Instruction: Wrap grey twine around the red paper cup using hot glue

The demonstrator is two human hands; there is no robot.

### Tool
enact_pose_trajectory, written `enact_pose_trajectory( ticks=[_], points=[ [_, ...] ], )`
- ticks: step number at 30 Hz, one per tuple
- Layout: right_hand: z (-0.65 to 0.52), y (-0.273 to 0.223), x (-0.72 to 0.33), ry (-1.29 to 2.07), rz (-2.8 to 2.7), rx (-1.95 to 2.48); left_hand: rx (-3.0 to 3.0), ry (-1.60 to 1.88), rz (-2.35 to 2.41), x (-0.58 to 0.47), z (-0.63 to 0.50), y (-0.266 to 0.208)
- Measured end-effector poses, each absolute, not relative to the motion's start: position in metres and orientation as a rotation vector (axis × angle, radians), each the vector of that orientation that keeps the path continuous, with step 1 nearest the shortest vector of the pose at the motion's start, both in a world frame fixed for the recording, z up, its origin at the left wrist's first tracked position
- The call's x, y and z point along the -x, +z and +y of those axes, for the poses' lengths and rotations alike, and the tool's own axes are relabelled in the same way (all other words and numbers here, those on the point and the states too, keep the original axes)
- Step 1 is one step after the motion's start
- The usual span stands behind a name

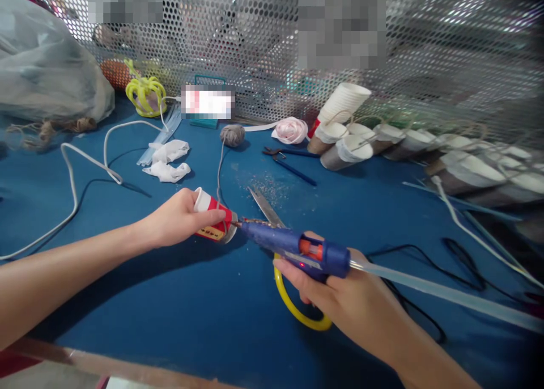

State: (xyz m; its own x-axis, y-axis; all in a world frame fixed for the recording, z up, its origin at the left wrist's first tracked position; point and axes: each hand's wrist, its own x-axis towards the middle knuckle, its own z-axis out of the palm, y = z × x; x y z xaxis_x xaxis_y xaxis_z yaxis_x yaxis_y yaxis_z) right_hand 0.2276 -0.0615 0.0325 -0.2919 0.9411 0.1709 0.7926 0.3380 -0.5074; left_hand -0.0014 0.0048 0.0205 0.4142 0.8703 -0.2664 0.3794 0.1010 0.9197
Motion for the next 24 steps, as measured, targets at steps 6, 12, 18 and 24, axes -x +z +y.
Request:
enact_pose_trajectory(
  ticks=[6, 12, 18, 24],
  points=[
    [-0.0608, 0.0378, -0.2220, 0.532, -2.134, 1.517, -1.487, 0.548, 1.167, 0.0006, 0.0052, 0.0195],
    [-0.0600, 0.0365, -0.2210, 0.531, -2.094, 1.529, -1.467, 0.571, 1.159, 0.0005, 0.0048, 0.0187],
    [-0.0615, 0.0348, -0.2220, 0.555, -2.109, 1.534, -1.475, 0.567, 1.196, 0.0009, 0.0044, 0.0184],
    [-0.0639, 0.0336, -0.2260, 0.511, -2.143, 1.509, -1.484, 0.564, 1.174, 0.0009, 0.0038, 0.0170]
  ],
)
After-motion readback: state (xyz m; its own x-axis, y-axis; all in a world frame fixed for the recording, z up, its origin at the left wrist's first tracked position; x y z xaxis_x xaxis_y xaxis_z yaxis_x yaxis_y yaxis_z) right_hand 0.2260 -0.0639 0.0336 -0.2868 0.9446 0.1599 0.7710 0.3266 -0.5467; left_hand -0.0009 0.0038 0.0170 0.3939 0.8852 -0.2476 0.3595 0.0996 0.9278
